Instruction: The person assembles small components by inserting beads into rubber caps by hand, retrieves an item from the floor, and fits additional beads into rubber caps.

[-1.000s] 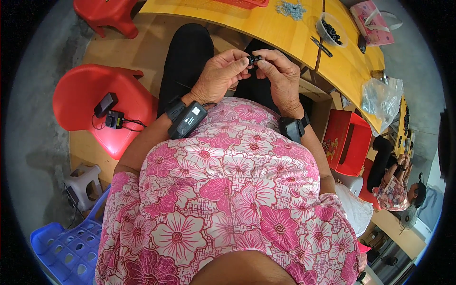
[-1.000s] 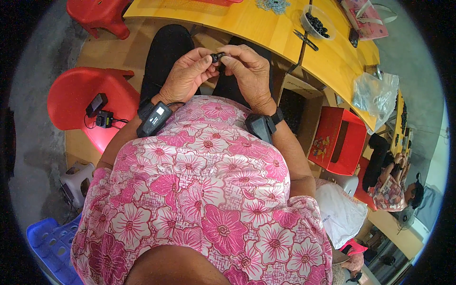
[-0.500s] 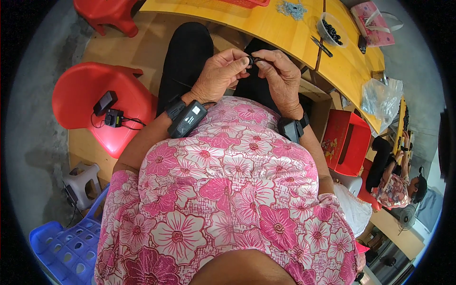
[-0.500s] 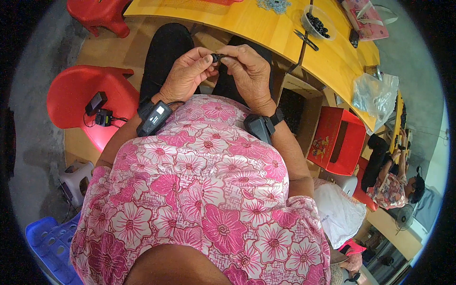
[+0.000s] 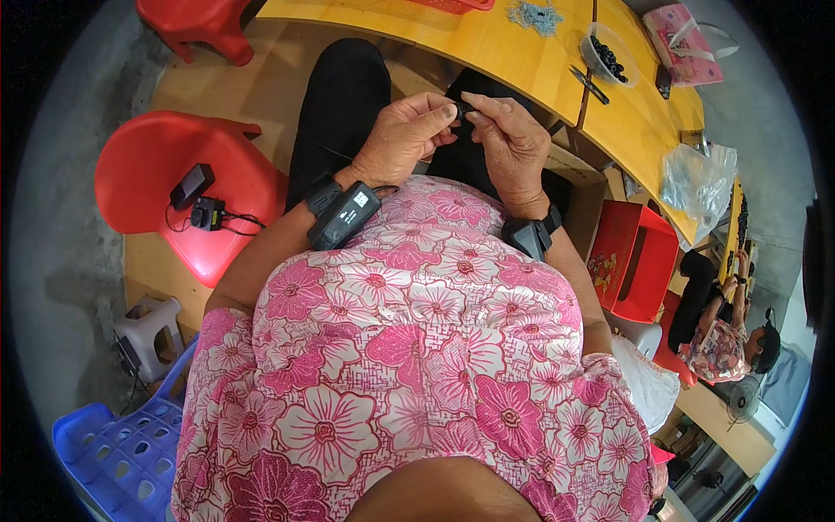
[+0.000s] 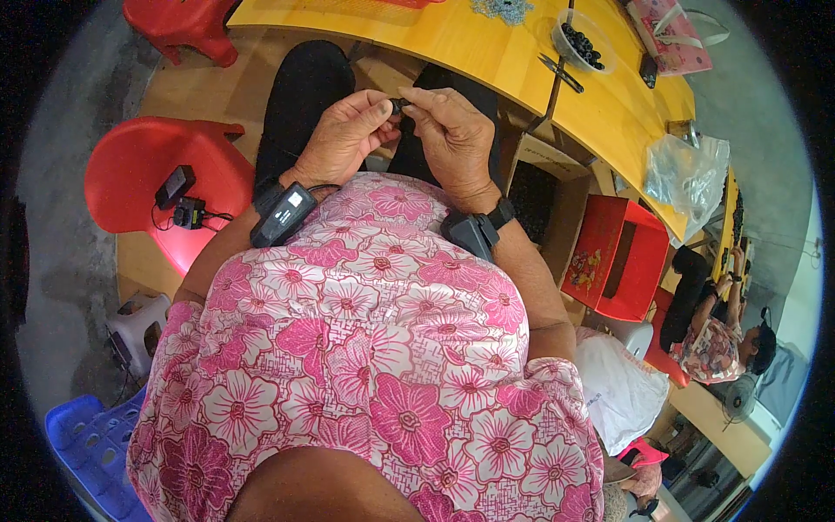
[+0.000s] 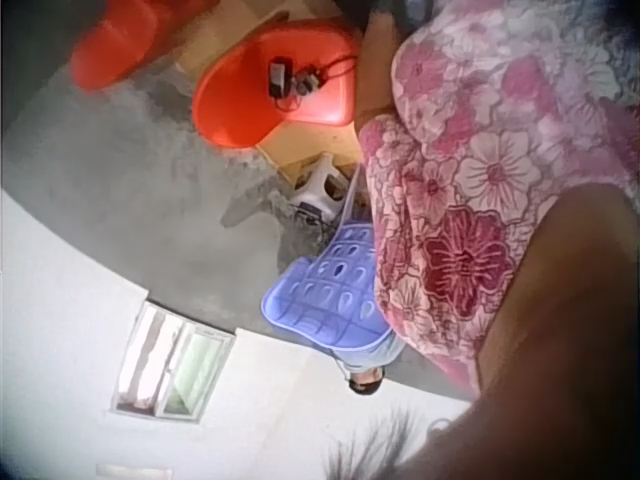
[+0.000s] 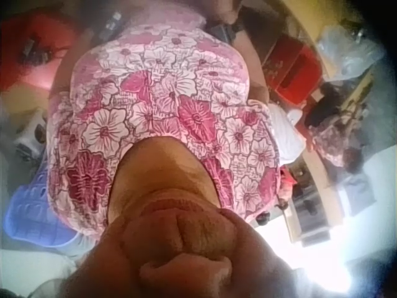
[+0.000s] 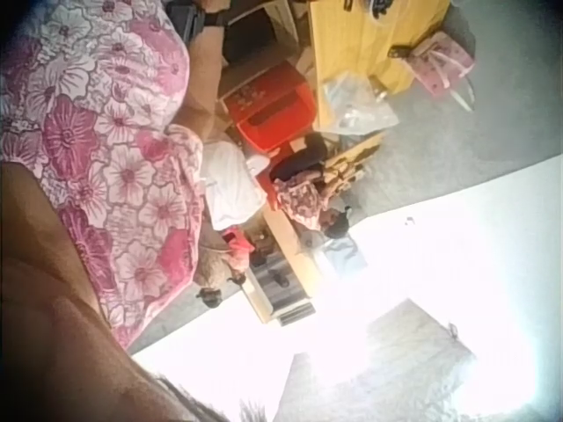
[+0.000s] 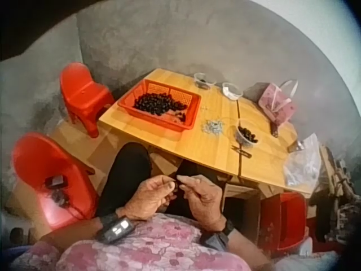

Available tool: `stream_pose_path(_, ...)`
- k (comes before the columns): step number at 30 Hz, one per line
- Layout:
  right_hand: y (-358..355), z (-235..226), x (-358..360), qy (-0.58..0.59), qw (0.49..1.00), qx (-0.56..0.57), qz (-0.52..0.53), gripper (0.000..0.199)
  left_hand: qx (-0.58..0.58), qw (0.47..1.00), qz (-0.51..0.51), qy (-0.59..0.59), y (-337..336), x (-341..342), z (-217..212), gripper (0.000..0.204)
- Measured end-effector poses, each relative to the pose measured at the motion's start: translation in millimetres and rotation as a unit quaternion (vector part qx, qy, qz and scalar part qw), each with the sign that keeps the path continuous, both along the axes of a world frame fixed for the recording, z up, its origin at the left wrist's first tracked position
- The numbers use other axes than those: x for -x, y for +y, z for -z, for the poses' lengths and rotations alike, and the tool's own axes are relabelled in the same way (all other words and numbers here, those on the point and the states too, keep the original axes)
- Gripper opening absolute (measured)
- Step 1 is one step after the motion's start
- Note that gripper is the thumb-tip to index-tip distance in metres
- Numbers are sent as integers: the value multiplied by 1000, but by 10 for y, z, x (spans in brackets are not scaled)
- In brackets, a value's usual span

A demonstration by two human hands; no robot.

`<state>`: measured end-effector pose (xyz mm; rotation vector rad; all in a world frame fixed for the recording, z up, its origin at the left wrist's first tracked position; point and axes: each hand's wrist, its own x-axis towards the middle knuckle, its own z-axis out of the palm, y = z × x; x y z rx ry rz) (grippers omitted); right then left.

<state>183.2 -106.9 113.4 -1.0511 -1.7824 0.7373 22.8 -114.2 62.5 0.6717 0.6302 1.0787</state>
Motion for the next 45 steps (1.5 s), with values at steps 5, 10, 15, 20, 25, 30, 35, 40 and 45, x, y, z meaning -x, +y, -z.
stream_pose_path(5, 9, 45, -16, 29, 999, 21, -10, 21, -6, 1000, 0, -3, 17, -8, 43, 20)
stream_pose_path(10, 11, 60, -29, 83, 994, 64, -15, 20, -3, 1000, -2, -13, 9, -15, 18, 20)
stream_pose_path(15, 7, 73, -14, 90, 994, 56, -9, 19, 2, 1000, -6, -18, 13, -20, 30, 20)
stream_pose_path(20, -16, 106, 4, 82, 996, 32, 7, 20, 5, 998, -5, -57, -2, -48, 24, 20)
stream_pose_path(25, -1, 182, -15, 69, 998, -10, 7, 21, 8, 998, -8, -60, -20, -60, 24, 20)
stream_pose_path(30, -13, 186, -28, 104, 994, 21, -18, 21, 6, 998, -8, -64, -26, -61, 11, 21)
stream_pose_path(35, -19, 152, -27, 124, 990, 53, -34, 19, -8, 999, -13, -43, -23, -51, -9, 23)
stream_pose_path(40, 12, 138, -33, 145, 984, 89, -45, 16, -20, 1000, -6, -16, -16, -22, 12, 22)
stream_pose_path(45, 59, 197, -60, 212, 961, 167, -61, 14, -24, 1000, -2, 19, -4, -21, 44, 21)
